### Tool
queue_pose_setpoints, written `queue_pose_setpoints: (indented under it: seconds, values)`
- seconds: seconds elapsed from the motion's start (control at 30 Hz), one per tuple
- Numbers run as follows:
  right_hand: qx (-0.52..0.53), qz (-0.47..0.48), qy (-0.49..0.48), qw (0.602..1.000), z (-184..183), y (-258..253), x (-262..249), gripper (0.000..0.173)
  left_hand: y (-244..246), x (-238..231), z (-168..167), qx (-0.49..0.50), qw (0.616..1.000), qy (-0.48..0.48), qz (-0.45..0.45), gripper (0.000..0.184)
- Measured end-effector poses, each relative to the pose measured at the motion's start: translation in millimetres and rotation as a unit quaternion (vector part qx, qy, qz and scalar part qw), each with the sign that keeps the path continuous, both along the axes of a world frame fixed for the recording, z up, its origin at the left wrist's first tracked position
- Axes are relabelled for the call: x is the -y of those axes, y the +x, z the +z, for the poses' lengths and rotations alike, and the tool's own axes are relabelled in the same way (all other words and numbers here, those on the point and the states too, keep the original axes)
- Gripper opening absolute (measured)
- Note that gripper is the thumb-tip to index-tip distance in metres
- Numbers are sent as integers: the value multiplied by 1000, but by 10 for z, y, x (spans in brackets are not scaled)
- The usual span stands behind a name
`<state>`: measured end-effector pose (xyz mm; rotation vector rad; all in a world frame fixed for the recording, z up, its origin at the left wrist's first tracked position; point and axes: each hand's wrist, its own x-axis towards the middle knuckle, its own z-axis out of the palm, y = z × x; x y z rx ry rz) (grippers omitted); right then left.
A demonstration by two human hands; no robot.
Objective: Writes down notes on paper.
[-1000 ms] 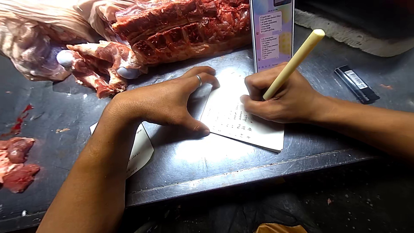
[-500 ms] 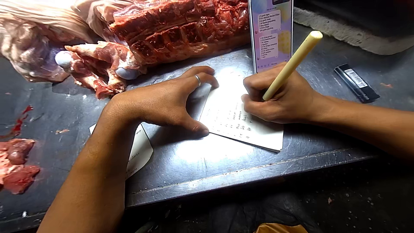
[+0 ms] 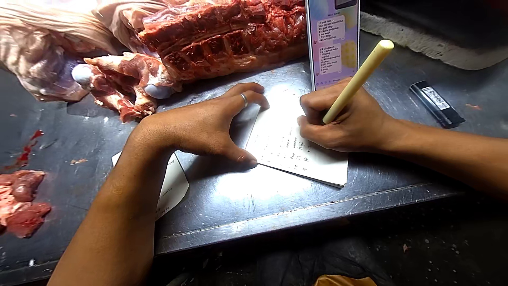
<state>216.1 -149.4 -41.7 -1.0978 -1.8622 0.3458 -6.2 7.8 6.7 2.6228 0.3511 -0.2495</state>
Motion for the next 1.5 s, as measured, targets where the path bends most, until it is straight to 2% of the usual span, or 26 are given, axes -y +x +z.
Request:
queue_pose_setpoints:
  seconds: [0.97,1.1,1.2,1.5]
  values:
    - [-6,-18,-11,1000,0,0,0,27,6,-1,0,-2,1000,9,-3,100]
    - [-45,-23,30,998,42,-42,45,28,9,-5,-6,7,1000,6,-4,99]
    - [-51,1,66,996,125,-152,128,25,9,-15,-6,14,1000,-6,3,100]
    - [-59,77,28,995,98,-268,212,23,-17,-45,-95,45,999,4,7,96]
